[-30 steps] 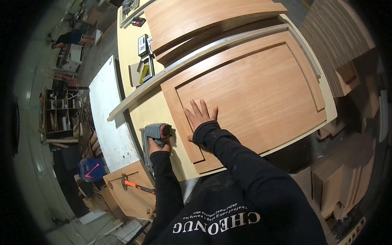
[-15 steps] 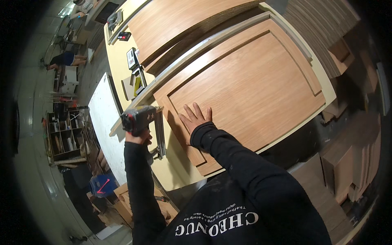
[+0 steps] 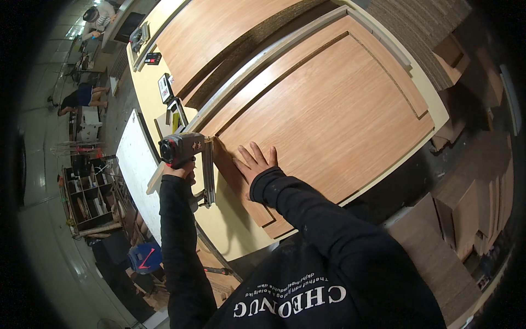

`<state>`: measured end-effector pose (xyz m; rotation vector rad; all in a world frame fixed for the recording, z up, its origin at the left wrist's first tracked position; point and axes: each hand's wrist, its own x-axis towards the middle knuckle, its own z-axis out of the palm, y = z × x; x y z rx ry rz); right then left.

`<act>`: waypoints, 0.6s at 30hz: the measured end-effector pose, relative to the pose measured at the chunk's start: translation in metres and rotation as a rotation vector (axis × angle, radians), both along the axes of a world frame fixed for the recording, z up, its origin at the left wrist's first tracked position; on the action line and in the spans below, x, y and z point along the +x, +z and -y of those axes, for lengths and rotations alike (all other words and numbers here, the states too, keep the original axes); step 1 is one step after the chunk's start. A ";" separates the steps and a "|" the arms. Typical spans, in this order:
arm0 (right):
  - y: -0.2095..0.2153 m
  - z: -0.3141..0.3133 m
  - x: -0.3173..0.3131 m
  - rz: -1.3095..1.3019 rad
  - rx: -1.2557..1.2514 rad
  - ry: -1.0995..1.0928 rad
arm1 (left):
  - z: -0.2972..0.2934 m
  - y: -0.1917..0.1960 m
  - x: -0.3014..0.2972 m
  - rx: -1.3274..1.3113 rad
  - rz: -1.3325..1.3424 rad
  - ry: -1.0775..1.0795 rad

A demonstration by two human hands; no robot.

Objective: Assembling a wooden furniture piece by aligning panels and using a pneumatic nail gun and hammer.

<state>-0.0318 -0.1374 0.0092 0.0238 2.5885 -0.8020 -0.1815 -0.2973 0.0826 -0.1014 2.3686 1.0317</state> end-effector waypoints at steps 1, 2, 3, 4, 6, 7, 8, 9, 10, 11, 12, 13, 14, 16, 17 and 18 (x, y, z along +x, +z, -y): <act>0.000 0.001 0.000 -0.001 -0.002 0.003 | -0.001 0.003 0.002 0.013 -0.010 -0.010; 0.000 0.002 0.000 0.001 -0.007 0.003 | 0.000 0.005 0.003 0.025 -0.021 -0.019; 0.000 0.003 0.000 0.002 -0.011 0.004 | 0.000 0.006 0.004 0.024 -0.024 -0.015; 0.001 0.002 -0.001 -0.002 -0.009 0.008 | -0.001 0.004 0.003 0.016 -0.029 -0.035; 0.003 0.000 -0.001 0.028 -0.012 0.004 | 0.000 0.002 0.003 0.024 -0.037 -0.069; 0.004 0.000 -0.001 0.017 -0.013 0.007 | 0.003 0.001 0.001 0.022 -0.049 -0.067; 0.003 0.001 0.000 0.007 -0.013 0.014 | 0.006 0.000 0.000 0.007 -0.021 -0.055; 0.003 0.003 0.001 -0.002 -0.014 0.021 | 0.010 0.002 -0.001 -0.007 0.007 -0.044; 0.001 0.002 0.002 -0.005 -0.013 0.008 | 0.009 0.008 0.003 0.012 -0.007 -0.052; 0.000 0.002 0.003 -0.006 -0.013 0.003 | 0.009 0.010 0.004 -0.014 0.020 0.011; -0.003 0.001 0.003 -0.006 -0.013 0.000 | 0.011 0.009 0.000 -0.018 0.008 -0.004; 0.000 0.001 0.003 -0.009 -0.018 0.004 | 0.021 0.012 -0.001 -0.026 -0.006 -0.002; 0.004 0.000 0.003 -0.009 -0.021 0.007 | 0.030 0.012 -0.002 0.011 -0.033 -0.019; 0.005 -0.001 0.003 -0.009 -0.024 0.010 | 0.037 0.009 0.001 0.011 -0.028 0.011; 0.003 -0.002 0.003 -0.001 -0.021 0.002 | 0.036 0.008 0.001 0.017 -0.022 0.035; 0.002 -0.003 0.002 0.008 -0.018 -0.007 | 0.038 0.005 0.000 0.018 -0.020 0.034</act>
